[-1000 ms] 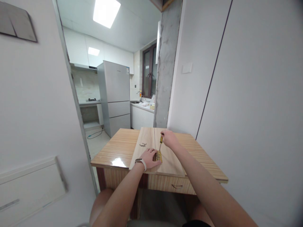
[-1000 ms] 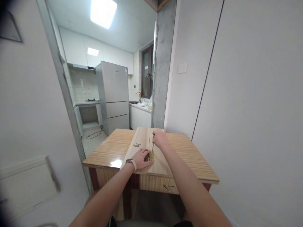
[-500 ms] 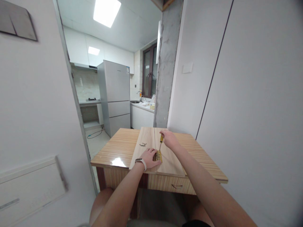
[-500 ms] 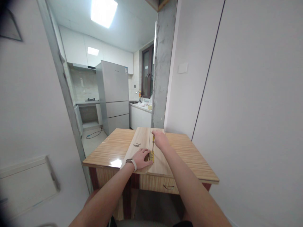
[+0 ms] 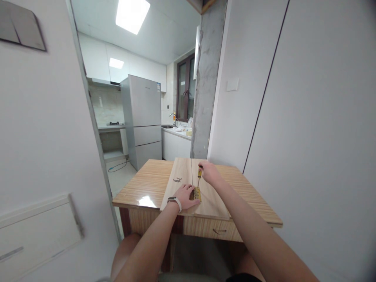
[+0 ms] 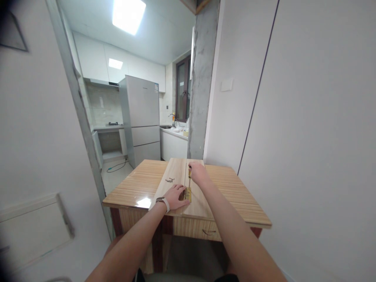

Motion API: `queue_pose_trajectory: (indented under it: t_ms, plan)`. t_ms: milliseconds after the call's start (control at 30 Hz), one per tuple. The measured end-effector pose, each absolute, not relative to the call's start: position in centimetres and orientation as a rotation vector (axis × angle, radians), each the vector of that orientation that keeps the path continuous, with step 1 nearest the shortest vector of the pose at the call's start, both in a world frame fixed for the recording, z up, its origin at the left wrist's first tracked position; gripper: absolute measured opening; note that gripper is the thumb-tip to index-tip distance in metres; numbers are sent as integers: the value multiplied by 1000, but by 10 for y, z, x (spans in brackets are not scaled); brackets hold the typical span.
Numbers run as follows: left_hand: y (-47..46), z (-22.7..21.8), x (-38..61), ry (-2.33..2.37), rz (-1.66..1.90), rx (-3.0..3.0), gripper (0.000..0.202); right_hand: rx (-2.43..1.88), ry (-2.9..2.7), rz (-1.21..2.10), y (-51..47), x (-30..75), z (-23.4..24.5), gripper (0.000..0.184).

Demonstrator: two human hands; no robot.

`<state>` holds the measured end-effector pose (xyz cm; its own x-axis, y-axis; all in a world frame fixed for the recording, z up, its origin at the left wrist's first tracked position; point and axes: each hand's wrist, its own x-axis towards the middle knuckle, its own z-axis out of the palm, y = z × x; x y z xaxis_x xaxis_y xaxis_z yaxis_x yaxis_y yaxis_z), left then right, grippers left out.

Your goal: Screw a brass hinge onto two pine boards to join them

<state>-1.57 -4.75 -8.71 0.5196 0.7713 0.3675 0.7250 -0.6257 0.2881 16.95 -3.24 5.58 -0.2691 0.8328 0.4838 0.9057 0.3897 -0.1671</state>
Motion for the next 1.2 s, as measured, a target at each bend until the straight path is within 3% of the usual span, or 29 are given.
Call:
queue_pose_trajectory:
  t_ms: [233, 533, 1200]
  plan:
    - [-49, -86, -15, 1315, 707, 2643, 81, -1467, -2162, -219, -38, 167, 56, 20]
    - [-49, -85, -15, 1313, 698, 2626, 80, -1548, -2249, -258, -47, 164, 62, 34]
    - [-46, -88, -15, 1299, 710, 2636, 83, -1523, -2176, -257, -42, 165, 61, 16]
